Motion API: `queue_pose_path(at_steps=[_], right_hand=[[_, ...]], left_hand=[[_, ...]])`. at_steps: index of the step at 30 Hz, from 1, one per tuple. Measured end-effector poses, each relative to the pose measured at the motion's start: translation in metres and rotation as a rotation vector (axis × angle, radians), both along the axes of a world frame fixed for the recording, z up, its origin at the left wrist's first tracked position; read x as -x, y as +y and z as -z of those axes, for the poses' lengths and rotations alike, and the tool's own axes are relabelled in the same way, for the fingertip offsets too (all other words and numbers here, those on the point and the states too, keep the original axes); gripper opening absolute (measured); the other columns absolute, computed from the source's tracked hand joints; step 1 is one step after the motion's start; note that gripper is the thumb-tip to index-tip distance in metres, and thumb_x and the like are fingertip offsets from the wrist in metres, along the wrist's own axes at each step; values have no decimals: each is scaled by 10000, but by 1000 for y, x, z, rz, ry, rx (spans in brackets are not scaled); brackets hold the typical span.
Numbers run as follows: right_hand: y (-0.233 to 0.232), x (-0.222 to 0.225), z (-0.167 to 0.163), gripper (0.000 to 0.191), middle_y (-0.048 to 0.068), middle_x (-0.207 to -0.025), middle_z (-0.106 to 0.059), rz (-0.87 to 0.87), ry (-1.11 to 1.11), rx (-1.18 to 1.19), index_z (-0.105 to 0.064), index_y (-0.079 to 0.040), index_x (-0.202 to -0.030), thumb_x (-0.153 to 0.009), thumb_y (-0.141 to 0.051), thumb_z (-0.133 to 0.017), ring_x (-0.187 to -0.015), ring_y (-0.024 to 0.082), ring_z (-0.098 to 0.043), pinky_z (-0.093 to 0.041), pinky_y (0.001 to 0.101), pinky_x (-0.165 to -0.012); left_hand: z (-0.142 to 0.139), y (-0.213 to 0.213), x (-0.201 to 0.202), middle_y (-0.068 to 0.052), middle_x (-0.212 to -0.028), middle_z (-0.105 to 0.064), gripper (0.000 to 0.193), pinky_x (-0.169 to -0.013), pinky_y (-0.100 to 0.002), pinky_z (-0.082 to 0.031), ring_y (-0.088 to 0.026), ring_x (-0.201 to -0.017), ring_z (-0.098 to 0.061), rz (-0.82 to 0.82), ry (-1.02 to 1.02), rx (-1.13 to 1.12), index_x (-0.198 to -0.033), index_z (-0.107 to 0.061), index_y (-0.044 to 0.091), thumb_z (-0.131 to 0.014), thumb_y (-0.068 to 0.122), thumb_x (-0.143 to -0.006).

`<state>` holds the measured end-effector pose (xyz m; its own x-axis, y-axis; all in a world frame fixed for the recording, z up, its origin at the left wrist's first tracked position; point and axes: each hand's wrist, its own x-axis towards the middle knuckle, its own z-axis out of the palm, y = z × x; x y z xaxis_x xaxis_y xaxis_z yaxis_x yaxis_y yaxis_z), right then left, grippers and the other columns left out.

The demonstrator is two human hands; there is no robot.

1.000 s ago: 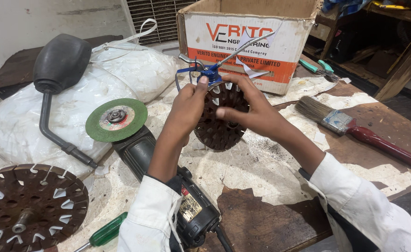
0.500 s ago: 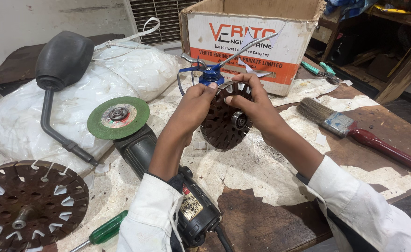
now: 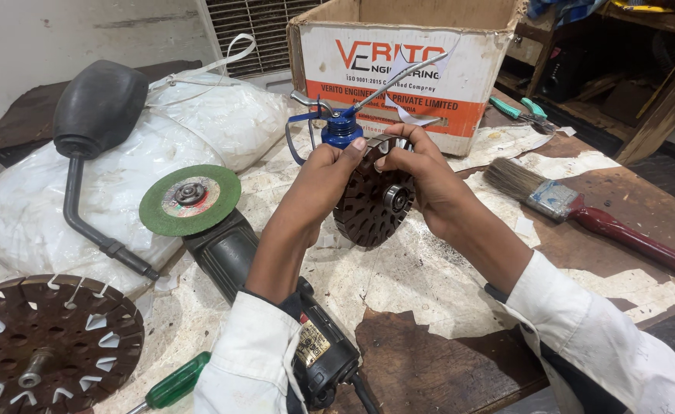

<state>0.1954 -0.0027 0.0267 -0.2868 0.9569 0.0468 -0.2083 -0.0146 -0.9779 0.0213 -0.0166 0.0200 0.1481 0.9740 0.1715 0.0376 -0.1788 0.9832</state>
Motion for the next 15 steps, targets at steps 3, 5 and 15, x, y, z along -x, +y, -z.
queue_pose_path(at_steps=[3,5,15], right_hand=[[1,-2,0,515,-12,-982,-632,19,3,21,-494,-200,-1269,-783,-126,-651,-940,119,-606,-502,337,-780],[1,-2,0,511,-17,-992,-632,6,22,13,-506,-197,-1263,-777,-125,-647,-951,120,-600,-494,343,-801],[0,-2,0,497,-25,-997,-623,5,19,3,-519,-205,-1260,-784,-127,-637,-964,134,-577,-465,358,-808]], left_hand=[[1,0,-2,17,-761,-665,427,-679,-284,-484,-69,-704,-567,-29,9,19,-881,-702,66,-528,436,-1003],[1,1,-4,14,-752,-639,452,-666,-288,-472,-71,-701,-540,-25,20,-4,-867,-692,51,-531,445,-1018],[7,5,-5,-4,-696,-599,505,-603,-294,-469,-89,-648,-519,-47,36,1,-790,-650,24,-537,464,-1011]])
